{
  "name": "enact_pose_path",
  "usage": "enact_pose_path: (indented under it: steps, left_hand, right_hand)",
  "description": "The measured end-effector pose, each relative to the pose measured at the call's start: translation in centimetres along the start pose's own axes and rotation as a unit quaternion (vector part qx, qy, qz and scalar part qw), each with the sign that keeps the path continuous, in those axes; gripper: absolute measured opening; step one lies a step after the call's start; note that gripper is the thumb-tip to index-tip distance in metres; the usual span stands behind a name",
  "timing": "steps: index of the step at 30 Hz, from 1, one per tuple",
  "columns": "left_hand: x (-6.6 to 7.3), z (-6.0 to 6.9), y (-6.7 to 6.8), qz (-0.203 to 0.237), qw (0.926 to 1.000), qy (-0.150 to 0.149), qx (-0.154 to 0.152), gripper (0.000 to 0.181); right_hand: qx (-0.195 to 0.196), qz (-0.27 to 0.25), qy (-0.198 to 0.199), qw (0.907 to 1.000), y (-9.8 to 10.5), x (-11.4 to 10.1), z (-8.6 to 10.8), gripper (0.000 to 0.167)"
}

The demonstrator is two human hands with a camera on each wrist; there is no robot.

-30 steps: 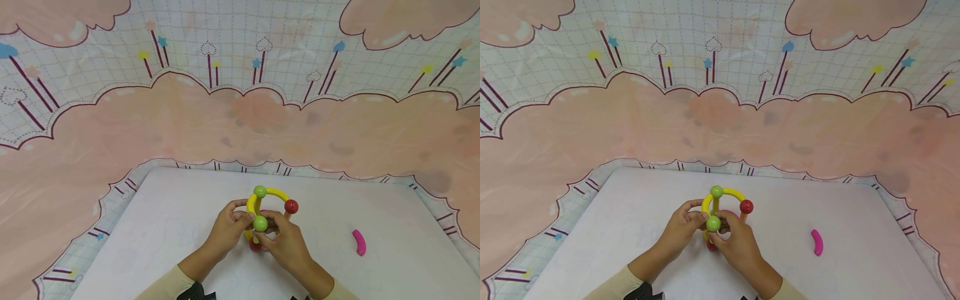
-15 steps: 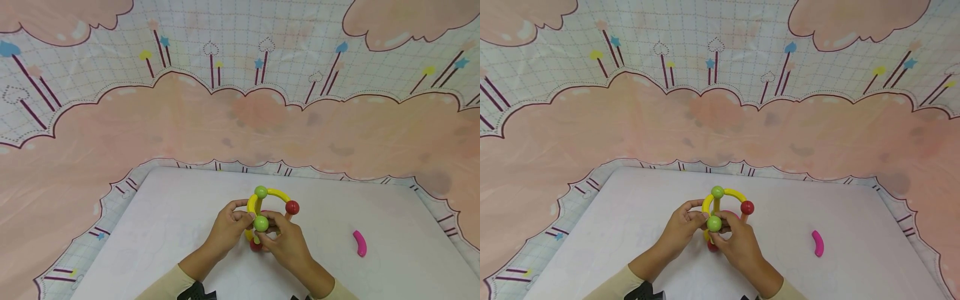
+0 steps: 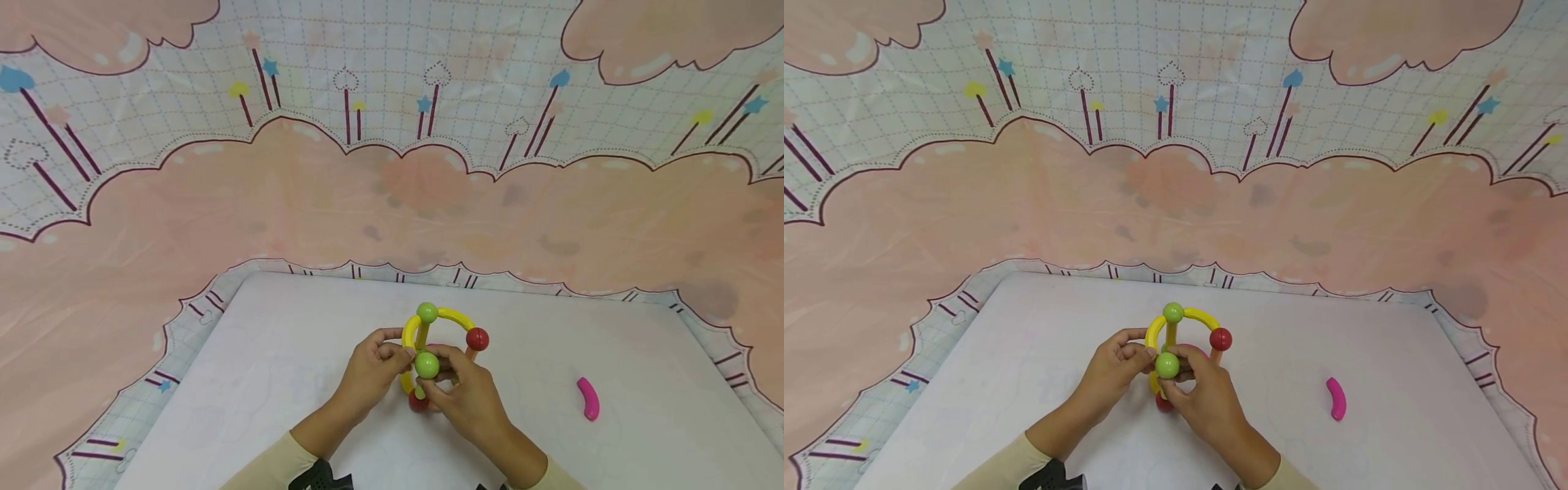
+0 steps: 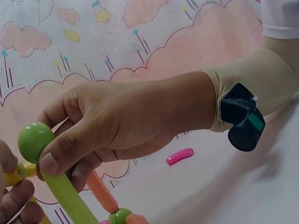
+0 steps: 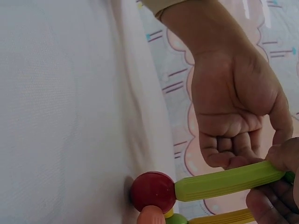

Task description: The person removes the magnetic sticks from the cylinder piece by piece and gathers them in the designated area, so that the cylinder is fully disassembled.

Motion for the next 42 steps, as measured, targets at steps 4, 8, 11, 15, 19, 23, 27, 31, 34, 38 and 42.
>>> enact_pose_path:
  steps: [4, 8, 11, 15, 19, 23, 27, 31, 34, 38, 42]
  left_hand:
    - [-0.2, -0.1, 0.2, -0.032, 0.9993, -0.017, -0.001, 0.039]
    - [-0.6, -0.2, 0.5, -0.058, 0.998, -0.025, 0.0, 0.033]
    - [-1.0, -0.4, 0.7, -0.08, 0.9964, -0.027, 0.003, 0.029]
    - [-1.6, -0.7, 1.0, -0.108, 0.9935, -0.036, 0.007, 0.026]
    - [-2.1, -1.1, 1.2, -0.13, 0.9904, -0.042, 0.018, 0.024]
    - [-2.4, -1.3, 1.4, -0.136, 0.9892, -0.044, 0.032, 0.024]
    - [-2.6, -1.5, 1.4, -0.136, 0.989, -0.045, 0.039, 0.025]
    - [-2.7, -1.6, 1.5, -0.135, 0.9885, -0.05, 0.046, 0.024]
    - [-2.7, -1.6, 1.5, -0.133, 0.9885, -0.052, 0.05, 0.026]
    - [-2.7, -1.1, 1.5, -0.143, 0.9871, -0.042, 0.058, 0.033]
    - [-2.3, 0.2, 1.4, -0.191, 0.9777, -0.062, 0.063, 0.03]
  right_hand:
    - [-0.004, 0.004, -0.002, 1.0, 0.0, 0.1, 0.1, 0.062]
    - [-0.009, 0.006, -0.001, 0.9999, 0.0, 0.1, 0.1, 0.063]
    - [-0.013, 0.004, 0.001, 0.9999, 0.0, 0.1, 0.2, 0.064]
    - [-0.017, 0.003, -0.003, 0.9998, 0.0, 0.1, 0.2, 0.064]
    - [-0.019, 0.002, -0.003, 0.9998, 0.0, 0.1, 0.2, 0.063]
    - [-0.022, 0.001, -0.009, 0.9997, 0.1, 0.0, 0.2, 0.062]
    - [-0.026, 0.001, -0.017, 0.9995, 0.2, -0.1, 0.2, 0.061]
    - [-0.028, 0.005, -0.025, 0.9993, 0.1, -0.1, 0.2, 0.061]
    - [-0.028, 0.009, -0.033, 0.999, 0.1, -0.1, 0.2, 0.06]
    - [-0.026, 0.009, -0.035, 0.999, 0.1, -0.2, 0.2, 0.06]
    - [-0.026, 0.001, -0.026, 0.9993, 0.0, -0.2, 0.2, 0.059]
Point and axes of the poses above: each hand's wrist, its own z-axis away from the middle knuckle, its own y-axis out of the back of the hand, x = y × z, the point moved 4 cm from there along -z, towards the middle knuckle, and after that the axes turned 9 degrees about -y, right-handed, at the moved point
